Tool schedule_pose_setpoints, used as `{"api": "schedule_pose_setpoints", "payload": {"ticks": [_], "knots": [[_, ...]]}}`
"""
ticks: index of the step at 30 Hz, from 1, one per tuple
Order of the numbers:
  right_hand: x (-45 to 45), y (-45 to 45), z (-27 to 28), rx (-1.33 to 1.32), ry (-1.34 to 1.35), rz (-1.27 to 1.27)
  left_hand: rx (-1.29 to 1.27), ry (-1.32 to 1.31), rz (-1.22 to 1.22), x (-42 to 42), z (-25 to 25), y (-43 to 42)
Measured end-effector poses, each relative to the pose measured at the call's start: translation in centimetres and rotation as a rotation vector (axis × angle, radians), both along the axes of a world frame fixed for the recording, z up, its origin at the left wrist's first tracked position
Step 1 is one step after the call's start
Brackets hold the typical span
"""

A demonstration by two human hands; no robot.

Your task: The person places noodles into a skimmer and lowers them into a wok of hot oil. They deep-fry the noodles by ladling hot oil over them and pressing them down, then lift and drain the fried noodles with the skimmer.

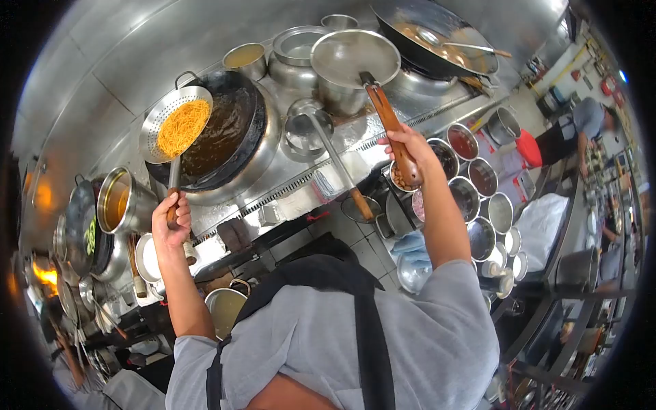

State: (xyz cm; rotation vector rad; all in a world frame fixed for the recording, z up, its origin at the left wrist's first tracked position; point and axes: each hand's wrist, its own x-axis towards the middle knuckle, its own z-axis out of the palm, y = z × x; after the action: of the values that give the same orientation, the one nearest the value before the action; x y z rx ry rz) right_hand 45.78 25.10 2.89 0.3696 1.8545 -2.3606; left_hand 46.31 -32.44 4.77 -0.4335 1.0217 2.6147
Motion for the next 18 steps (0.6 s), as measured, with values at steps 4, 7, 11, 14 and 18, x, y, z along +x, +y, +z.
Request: {"api": "schedule_pose_setpoints", "payload": {"ticks": [4,7,11,14,18], "knots": [[0.3,-0.5,1.4,1.232,0.386,-0.248,0.003,-0.01,-0.009,-0.2,0.3,0.3],[3.6,-5.7,3.3,1.513,0.606,-0.227,0.011,0.016,-0.03,-0.3,0.2,0.5],[7.7,-12.0,-5.0,1.531,0.231,0.325,0.07,0.038,-0.077,-0.3,0.0,0.5],[7.4,-11.9,-11.4,1.378,0.028,0.335,0.013,0.02,0.021,0.2,0.8,1.9],[4.5,-9.0,-9.7,1.022,0.11,0.125,0.032,0.07,-0.002,0.7,0.6,1.8]]}}
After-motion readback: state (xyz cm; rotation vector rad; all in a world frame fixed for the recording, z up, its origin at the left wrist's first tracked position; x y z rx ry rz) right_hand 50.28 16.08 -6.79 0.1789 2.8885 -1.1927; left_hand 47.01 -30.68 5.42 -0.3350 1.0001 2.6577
